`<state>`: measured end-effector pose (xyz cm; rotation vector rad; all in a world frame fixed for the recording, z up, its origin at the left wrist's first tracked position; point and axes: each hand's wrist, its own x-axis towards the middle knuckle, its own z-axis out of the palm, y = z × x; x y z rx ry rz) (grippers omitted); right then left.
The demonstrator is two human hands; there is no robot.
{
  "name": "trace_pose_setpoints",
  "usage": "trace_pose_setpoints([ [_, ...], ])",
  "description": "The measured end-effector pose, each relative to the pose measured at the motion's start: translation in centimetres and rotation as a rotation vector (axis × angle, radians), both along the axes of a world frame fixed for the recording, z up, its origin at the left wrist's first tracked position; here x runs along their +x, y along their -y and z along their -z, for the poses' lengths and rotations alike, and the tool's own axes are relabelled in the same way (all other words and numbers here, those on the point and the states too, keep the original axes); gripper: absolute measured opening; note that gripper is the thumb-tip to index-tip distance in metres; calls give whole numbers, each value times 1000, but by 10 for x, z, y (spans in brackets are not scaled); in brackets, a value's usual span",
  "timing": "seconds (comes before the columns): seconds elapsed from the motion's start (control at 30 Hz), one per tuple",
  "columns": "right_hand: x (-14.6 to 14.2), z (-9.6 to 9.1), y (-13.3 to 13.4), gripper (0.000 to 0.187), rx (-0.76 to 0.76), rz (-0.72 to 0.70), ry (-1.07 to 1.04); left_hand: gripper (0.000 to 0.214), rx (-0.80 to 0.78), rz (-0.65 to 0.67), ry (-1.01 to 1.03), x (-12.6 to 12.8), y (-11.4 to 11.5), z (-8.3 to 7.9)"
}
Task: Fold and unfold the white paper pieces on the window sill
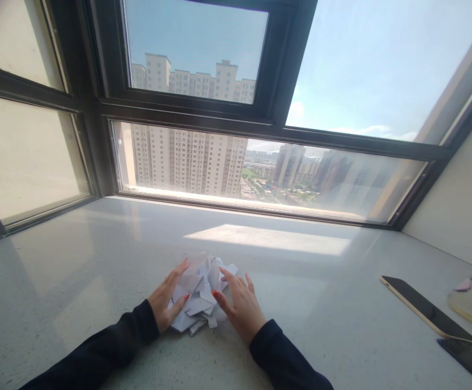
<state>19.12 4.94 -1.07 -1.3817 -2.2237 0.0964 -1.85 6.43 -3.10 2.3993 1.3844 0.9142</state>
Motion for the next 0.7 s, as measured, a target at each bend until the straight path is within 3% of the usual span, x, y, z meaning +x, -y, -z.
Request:
trace_pose_setpoints([
  [0.13,-10,-1,9,76,26,-120,96,65,8,114,-6,2,7,-5],
  [0.2,-11,-1,10,71,-25,-128,129,70,11,113,-89,1,7,-6],
  [0.3,-6,-2,6,56,-29,-59,91,74,-30,-16,-238,-5,3,-8],
  [0.5,7,8,-6,46,82,217,-41,49,-10,-323,-278,-15,-7,-19],
  [0.57,6,10,-5,45,39,235,32,47,-60,-299,-274,-13,-6,-18],
  [0.7,-6,3,6,43,-45,-38,146,69,-97,-64,-256,-6,1,-6],
])
